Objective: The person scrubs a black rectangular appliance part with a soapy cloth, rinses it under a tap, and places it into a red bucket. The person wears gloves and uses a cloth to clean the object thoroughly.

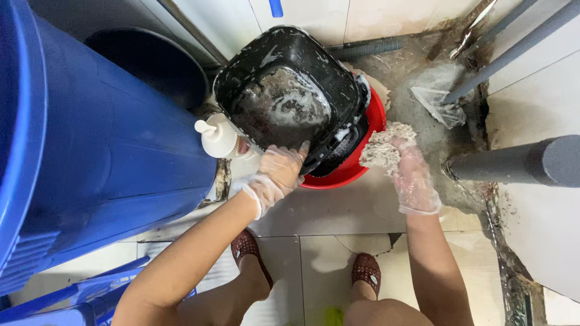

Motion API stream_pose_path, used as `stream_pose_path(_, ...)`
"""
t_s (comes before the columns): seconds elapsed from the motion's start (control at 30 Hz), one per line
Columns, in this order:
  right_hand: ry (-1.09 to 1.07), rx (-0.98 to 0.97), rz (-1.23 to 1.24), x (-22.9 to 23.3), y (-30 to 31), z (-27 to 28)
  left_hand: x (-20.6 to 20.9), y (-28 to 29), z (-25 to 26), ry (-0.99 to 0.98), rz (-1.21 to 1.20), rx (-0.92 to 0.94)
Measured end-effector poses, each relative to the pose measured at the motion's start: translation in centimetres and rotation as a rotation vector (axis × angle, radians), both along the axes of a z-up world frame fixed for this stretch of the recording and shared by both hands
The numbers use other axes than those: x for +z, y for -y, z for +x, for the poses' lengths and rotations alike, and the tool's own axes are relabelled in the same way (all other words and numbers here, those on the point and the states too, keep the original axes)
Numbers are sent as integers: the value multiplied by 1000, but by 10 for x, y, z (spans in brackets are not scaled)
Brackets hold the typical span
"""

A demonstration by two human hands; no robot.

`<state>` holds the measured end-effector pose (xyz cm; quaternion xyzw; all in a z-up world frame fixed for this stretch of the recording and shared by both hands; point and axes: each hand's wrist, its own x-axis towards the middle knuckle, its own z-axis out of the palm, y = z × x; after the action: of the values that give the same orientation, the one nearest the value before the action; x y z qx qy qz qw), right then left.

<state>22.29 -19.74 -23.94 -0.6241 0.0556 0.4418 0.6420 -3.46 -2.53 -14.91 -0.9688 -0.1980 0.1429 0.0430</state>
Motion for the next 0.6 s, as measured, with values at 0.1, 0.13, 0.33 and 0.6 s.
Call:
stream_pose_path(0.1, -84, 7, 116, -10, 5, -11, 7, 0, 0, -9, -6, 8)
stream_pose_path(0.13, -111, 22, 142, -14, 5, -16, 10, 2, 0, -20, -1, 12)
stream_pose_path(0.33, -284, 84, 255, -40, 4, -39, 22, 6, 10, -23, 35, -12)
stream_pose_path(0.6, -568, -32, 496, -37, 8, -42, 31, 14, 7, 152, -20, -27)
